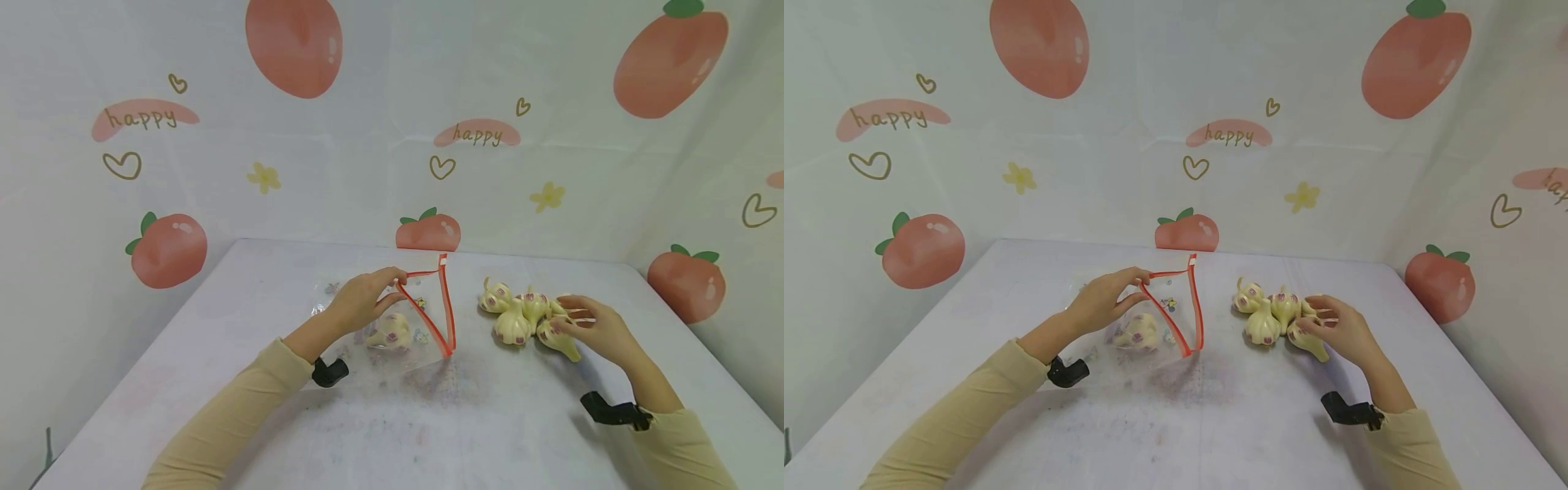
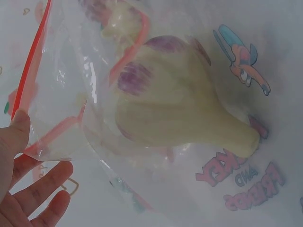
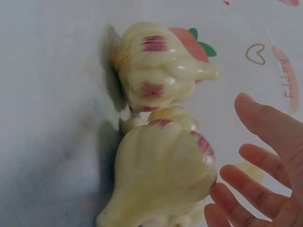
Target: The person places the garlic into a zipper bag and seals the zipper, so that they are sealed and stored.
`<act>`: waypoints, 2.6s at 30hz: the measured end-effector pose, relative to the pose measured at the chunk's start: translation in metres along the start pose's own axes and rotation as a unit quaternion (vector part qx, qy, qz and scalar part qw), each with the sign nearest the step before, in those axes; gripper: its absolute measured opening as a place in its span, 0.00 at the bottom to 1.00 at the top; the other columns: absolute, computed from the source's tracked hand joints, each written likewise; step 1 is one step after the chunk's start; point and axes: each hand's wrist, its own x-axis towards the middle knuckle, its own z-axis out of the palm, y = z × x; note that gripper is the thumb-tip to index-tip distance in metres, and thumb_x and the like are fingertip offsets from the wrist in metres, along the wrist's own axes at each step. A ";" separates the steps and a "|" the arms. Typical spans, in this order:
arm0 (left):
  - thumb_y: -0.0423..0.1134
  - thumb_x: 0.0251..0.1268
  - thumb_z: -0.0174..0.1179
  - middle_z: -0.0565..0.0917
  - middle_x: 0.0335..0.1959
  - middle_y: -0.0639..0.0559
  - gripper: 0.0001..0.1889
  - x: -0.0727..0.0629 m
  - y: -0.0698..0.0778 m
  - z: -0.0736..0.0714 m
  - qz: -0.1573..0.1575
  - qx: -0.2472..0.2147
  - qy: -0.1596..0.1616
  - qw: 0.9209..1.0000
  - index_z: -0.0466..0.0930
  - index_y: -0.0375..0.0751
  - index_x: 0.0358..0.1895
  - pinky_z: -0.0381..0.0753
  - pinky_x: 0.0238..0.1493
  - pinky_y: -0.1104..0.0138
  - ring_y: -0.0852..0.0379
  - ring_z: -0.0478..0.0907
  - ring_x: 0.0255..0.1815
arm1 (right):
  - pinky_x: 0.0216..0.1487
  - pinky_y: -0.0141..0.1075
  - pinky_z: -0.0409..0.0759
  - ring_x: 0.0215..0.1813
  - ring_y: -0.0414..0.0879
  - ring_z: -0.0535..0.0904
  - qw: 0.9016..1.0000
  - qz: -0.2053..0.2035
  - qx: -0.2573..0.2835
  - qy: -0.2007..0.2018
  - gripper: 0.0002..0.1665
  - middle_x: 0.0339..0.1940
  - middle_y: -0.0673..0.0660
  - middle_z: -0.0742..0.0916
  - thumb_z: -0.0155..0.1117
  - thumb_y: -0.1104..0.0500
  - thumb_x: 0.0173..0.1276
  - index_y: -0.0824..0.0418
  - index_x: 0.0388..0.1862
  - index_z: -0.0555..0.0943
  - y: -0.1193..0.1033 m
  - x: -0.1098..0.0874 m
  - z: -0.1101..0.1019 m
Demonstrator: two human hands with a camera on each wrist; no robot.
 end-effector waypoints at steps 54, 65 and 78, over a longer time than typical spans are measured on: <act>0.40 0.61 0.61 0.83 0.42 0.50 0.16 -0.002 0.000 0.002 -0.008 -0.006 -0.005 1.000 0.72 0.40 0.49 0.81 0.37 0.65 0.54 0.83 0.36 | 0.38 0.20 0.73 0.39 0.12 0.62 0.999 -0.005 -0.013 0.035 0.34 0.54 0.70 0.79 0.71 0.53 0.56 0.66 0.58 0.73 0.004 -0.005 -0.007; 0.38 0.60 0.62 0.83 0.42 0.49 0.16 -0.002 -0.001 0.003 -0.006 -0.004 -0.001 1.000 0.72 0.40 0.49 0.80 0.36 0.65 0.53 0.83 0.36 | 0.40 0.10 0.67 0.41 0.12 0.64 0.998 -0.031 0.005 0.057 0.31 0.54 0.68 0.80 0.71 0.55 0.57 0.66 0.57 0.74 -0.009 -0.002 -0.007; 0.41 0.62 0.60 0.83 0.43 0.50 0.15 -0.002 0.000 0.002 -0.007 0.001 -0.009 1.000 0.72 0.41 0.49 0.81 0.38 0.66 0.55 0.83 0.37 | 0.43 0.13 0.70 0.42 0.16 0.66 0.996 -0.062 0.025 0.056 0.30 0.53 0.67 0.81 0.72 0.59 0.55 0.65 0.56 0.75 -0.028 0.004 0.000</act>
